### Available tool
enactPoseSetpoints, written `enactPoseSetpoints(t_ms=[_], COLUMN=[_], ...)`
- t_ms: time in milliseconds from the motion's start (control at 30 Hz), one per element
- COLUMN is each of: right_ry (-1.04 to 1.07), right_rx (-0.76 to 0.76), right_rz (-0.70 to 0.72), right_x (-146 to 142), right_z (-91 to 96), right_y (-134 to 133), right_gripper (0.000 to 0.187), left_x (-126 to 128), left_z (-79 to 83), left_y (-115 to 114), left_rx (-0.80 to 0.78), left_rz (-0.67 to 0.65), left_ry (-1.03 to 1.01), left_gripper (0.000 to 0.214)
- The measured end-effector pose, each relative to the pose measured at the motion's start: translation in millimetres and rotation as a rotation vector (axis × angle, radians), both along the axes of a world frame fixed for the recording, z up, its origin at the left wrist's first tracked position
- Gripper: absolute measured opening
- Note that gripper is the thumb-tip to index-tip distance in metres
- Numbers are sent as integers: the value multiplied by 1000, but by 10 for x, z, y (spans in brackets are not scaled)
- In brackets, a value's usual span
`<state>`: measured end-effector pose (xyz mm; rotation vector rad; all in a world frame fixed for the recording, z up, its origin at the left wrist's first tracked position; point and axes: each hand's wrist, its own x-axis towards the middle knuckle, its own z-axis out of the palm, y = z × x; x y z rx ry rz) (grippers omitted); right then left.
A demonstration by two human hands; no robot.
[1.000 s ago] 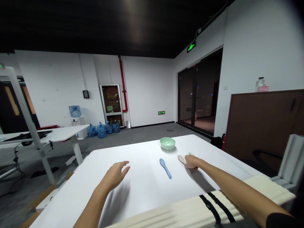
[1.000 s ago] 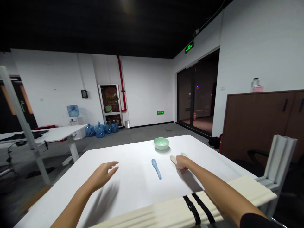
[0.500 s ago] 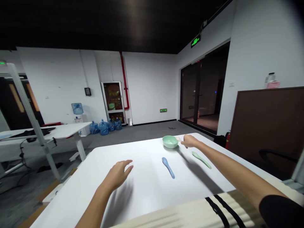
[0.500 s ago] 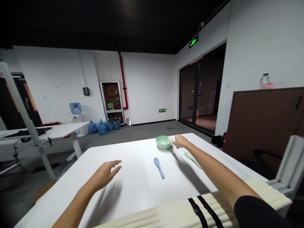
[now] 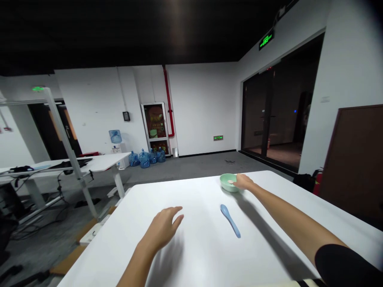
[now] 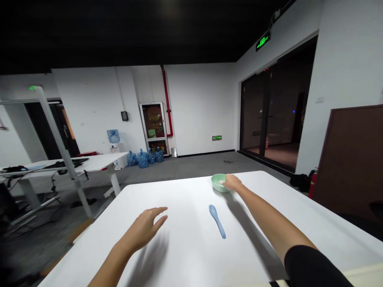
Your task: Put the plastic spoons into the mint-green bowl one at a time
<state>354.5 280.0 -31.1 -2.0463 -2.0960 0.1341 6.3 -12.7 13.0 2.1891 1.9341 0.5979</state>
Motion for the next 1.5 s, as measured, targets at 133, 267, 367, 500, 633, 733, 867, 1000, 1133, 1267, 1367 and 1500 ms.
enactPoseSetpoints(t_ms=[133, 267, 367, 500, 633, 733, 867, 1000, 1133, 1267, 1367, 1500], right_ry=[6, -5, 1, 42, 81, 96, 118, 178, 211, 208, 212, 206], right_rx=[-11, -19, -16, 9, 64, 137, 173, 133, 74, 78, 64, 91], right_rz=[-20, -39, -46, -38, -20, 7, 68, 212, 331, 310, 254, 249], right_x=[-50, -91, -102, -89, -45, 27, 202, 423, 597, 679, 718, 771], right_z=[-101, -148, -170, -138, 1, 117, 211, 268, 283, 151, 14, -69], right_y=[107, 169, 186, 118, -117, -388, -787, -1176, -1565, -1848, -1912, -1889], right_gripper=[56, 46, 41, 42, 39, 41, 52, 70, 77, 80, 80, 77], left_x=[11, 6, -1, -8, -18, -25, -32, -37, -35, -30, -27, -17], left_z=[11, 16, 6, -22, -56, -77, -95, -96, -81, -78, -90, -105], left_y=[6, 13, 21, 33, 47, 65, 83, 70, 51, 51, 51, 41], left_rx=[-4, -7, -12, -20, -18, -15, 0, -5, -12, -3, -9, -4], left_rz=[-4, -6, -1, 6, 13, 7, -1, -9, -19, -29, -46, -51], left_ry=[-1, -8, -14, -17, -16, -5, 22, 24, -3, 9, 8, -6], left_gripper=[50, 51, 51, 51, 52, 53, 54, 56, 56, 57, 57, 57])
